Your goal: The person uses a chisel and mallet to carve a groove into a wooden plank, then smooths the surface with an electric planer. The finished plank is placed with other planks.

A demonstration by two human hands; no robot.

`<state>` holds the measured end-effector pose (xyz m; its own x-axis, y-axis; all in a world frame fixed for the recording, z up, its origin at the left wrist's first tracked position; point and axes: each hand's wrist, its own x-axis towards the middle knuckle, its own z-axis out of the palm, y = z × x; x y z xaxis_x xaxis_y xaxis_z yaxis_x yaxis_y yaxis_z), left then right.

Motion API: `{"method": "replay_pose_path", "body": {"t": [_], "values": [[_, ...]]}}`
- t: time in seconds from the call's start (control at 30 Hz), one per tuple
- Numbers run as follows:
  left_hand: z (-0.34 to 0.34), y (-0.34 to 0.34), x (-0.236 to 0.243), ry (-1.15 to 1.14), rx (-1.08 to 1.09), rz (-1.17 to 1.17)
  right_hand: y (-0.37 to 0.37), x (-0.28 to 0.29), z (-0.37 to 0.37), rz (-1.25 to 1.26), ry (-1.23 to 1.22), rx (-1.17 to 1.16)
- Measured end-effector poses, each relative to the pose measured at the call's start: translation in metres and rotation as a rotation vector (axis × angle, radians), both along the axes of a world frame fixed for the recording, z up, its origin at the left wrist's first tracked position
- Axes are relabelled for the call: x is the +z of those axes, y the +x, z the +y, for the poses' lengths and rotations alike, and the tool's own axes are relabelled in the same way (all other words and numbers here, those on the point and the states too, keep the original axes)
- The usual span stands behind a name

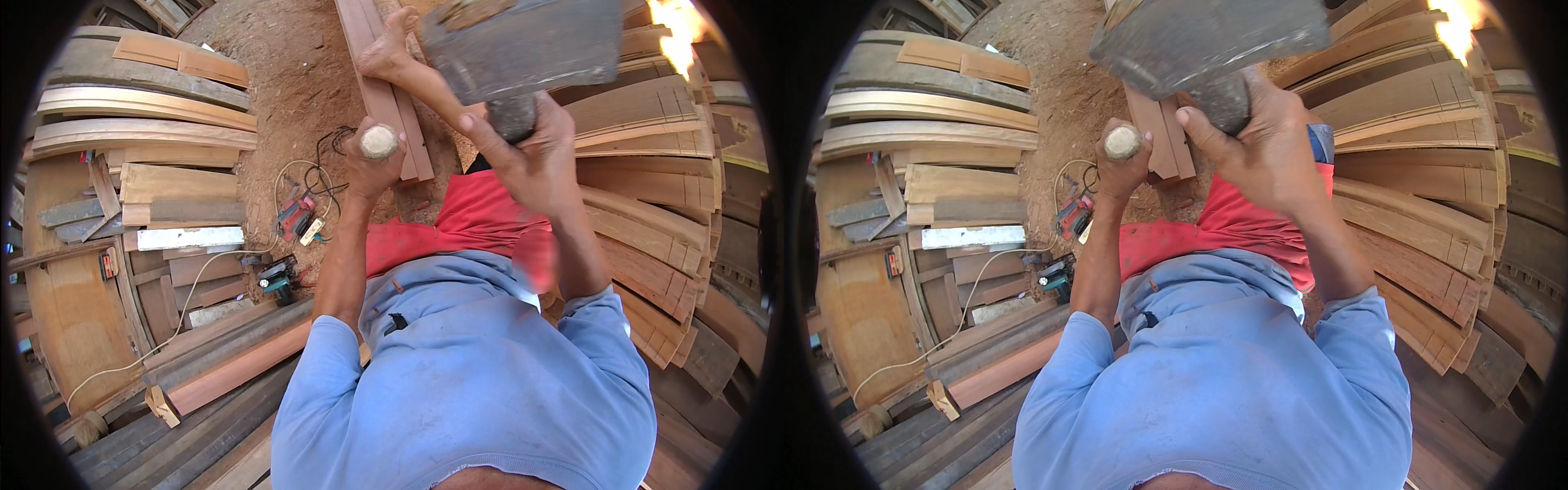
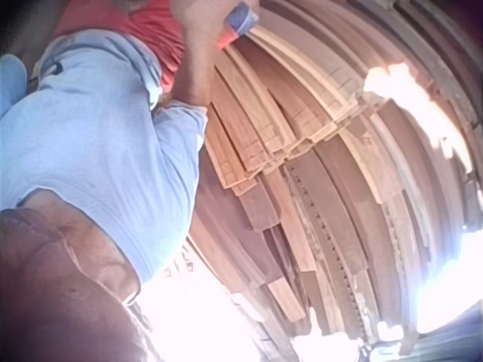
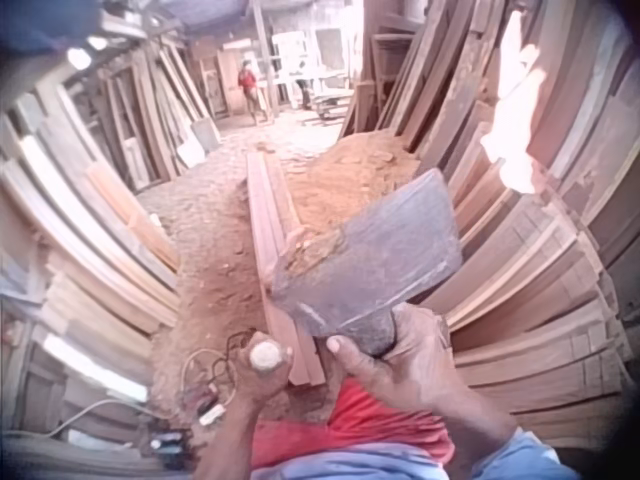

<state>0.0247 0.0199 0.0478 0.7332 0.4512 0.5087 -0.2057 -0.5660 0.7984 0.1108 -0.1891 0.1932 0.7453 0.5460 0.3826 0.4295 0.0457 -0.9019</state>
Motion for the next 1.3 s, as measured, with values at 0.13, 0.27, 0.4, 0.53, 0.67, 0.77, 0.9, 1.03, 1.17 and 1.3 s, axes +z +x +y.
{"method": "replay_pose_path", "body": {"t": [0.13,0.27,0.4,0.53,0.67,0.77,0.9,1.03,1.17,1.3], "values": [[-0.001,-0.006,-0.019,0.095,0.060,-0.096,0.008,-0.039,0.009,-0.529,-0.351,-0.051],[-0.009,-0.006,-0.024,0.031,0.051,-0.158,0.009,-0.061,0.014,-0.486,-0.650,0.057],[-0.010,-0.009,-0.006,-0.094,-0.026,0.046,0.009,-0.033,0.019,-0.493,-0.360,0.009],[-0.007,-0.014,-0.016,0.039,-0.029,-0.043,0.004,-0.013,0.017,-0.489,-0.349,-0.016],[-0.010,-0.009,-0.017,-0.043,-0.010,-0.190,0.000,-0.008,0.015,-0.416,-0.298,0.009],[-0.006,-0.010,-0.016,0.004,-0.042,-0.099,0.001,-0.011,0.014,-0.492,-0.239,0.002],[-0.008,-0.011,-0.013,0.043,0.008,-0.062,0.003,-0.018,0.018,-0.580,-0.222,-0.003],[-0.013,-0.013,-0.021,0.059,0.014,-0.139,-0.002,-0.048,0.013,-0.439,-0.637,0.057],[-0.007,-0.024,-0.039,0.053,-0.037,0.048,0.005,-0.052,0.012,-0.431,-0.748,0.081],[-0.003,-0.035,-0.038,-0.009,-0.027,0.127,0.003,-0.041,0.010,-0.291,-0.486,0.146]]}}
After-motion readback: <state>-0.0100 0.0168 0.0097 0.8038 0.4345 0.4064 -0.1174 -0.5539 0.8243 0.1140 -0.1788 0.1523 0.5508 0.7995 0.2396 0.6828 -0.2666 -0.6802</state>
